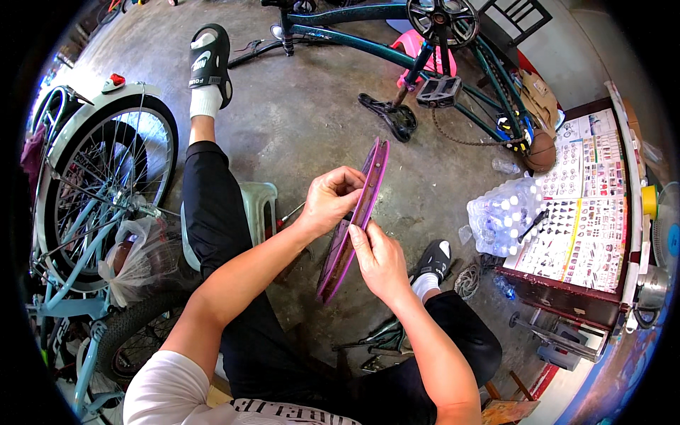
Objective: The person inserts spoke nipples into a purple bicycle rim by hand while sitting on the floor. They handle the small metal pieces one at a time, fitting them into the holes along the interior of the rim.
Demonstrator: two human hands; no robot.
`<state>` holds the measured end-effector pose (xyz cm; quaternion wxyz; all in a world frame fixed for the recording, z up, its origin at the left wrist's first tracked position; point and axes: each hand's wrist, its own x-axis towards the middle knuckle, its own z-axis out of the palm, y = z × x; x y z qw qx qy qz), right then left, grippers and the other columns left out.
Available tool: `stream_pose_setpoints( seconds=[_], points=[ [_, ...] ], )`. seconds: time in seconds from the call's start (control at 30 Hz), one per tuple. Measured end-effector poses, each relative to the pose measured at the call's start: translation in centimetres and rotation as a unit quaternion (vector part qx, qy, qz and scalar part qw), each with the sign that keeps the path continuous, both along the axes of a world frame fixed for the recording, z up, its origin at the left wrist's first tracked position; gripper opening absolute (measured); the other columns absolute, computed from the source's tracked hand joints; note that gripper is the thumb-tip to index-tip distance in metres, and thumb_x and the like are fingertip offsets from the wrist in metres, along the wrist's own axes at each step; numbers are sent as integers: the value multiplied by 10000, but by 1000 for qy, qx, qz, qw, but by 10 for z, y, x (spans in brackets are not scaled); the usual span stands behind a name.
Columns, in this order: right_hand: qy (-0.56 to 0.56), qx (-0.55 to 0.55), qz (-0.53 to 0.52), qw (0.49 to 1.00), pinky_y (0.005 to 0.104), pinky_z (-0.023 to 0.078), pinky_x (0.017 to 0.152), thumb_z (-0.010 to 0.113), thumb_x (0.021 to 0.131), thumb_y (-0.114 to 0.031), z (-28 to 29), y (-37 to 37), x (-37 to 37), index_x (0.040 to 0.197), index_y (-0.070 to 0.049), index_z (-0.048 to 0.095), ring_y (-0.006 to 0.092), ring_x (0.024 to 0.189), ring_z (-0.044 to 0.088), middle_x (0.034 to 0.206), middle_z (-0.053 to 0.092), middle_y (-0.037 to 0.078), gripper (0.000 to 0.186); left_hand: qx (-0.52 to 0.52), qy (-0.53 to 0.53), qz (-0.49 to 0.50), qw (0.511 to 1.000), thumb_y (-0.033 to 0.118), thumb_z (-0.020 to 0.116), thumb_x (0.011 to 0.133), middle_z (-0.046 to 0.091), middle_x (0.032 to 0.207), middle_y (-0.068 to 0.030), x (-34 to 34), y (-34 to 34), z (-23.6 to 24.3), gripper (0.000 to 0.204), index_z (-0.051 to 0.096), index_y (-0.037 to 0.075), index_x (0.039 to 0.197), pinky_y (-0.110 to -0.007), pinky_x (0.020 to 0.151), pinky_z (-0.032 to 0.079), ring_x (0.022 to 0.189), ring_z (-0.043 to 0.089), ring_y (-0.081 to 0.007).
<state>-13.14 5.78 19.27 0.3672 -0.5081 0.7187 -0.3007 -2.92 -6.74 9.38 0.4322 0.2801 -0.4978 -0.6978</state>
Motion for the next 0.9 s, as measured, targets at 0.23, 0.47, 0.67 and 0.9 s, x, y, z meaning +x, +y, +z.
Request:
stream_pose_setpoints(
  seconds=[0.23, 0.47, 0.67, 0.9],
  points=[
    [10, 14, 14, 1000, 470, 469, 632, 540, 1105, -403, 3, -1, -1, 1036, -18, 611, 414, 674, 633, 711, 592, 207, 398, 8, -54, -14, 998, 67, 714, 950, 726, 807, -8, 0, 7, 5, 147, 733, -18, 1069, -256, 639, 522, 702, 624, -41],
    [9, 23, 23, 999, 475, 479, 642, 543, 1102, -393, 6, 3, 2, 1089, -19, 628, 423, 699, 654, 732, 614, 204, 383, 3, -57, -15, 998, 67, 769, 909, 702, 788, -2, 2, 3, 1, 77, 747, 11, 958, -248, 621, 510, 707, 615, -36],
    [13, 29, 33, 999, 472, 484, 644, 546, 1102, -387, 10, 1, 4, 1103, -22, 632, 421, 708, 663, 742, 622, 203, 376, -32, -101, -4, 994, 65, 773, 937, 713, 896, -8, 3, 5, 5, 93, 730, 0, 988, -235, 680, 531, 757, 633, -49],
    [7, 30, 18, 999, 483, 462, 624, 553, 1100, -383, 5, 3, -1, 1018, -20, 613, 417, 668, 633, 709, 591, 210, 377, -64, -65, -7, 996, 49, 753, 912, 703, 929, -35, 4, -2, 3, 103, 709, -2, 990, -267, 655, 520, 746, 620, -64]
  ],
)
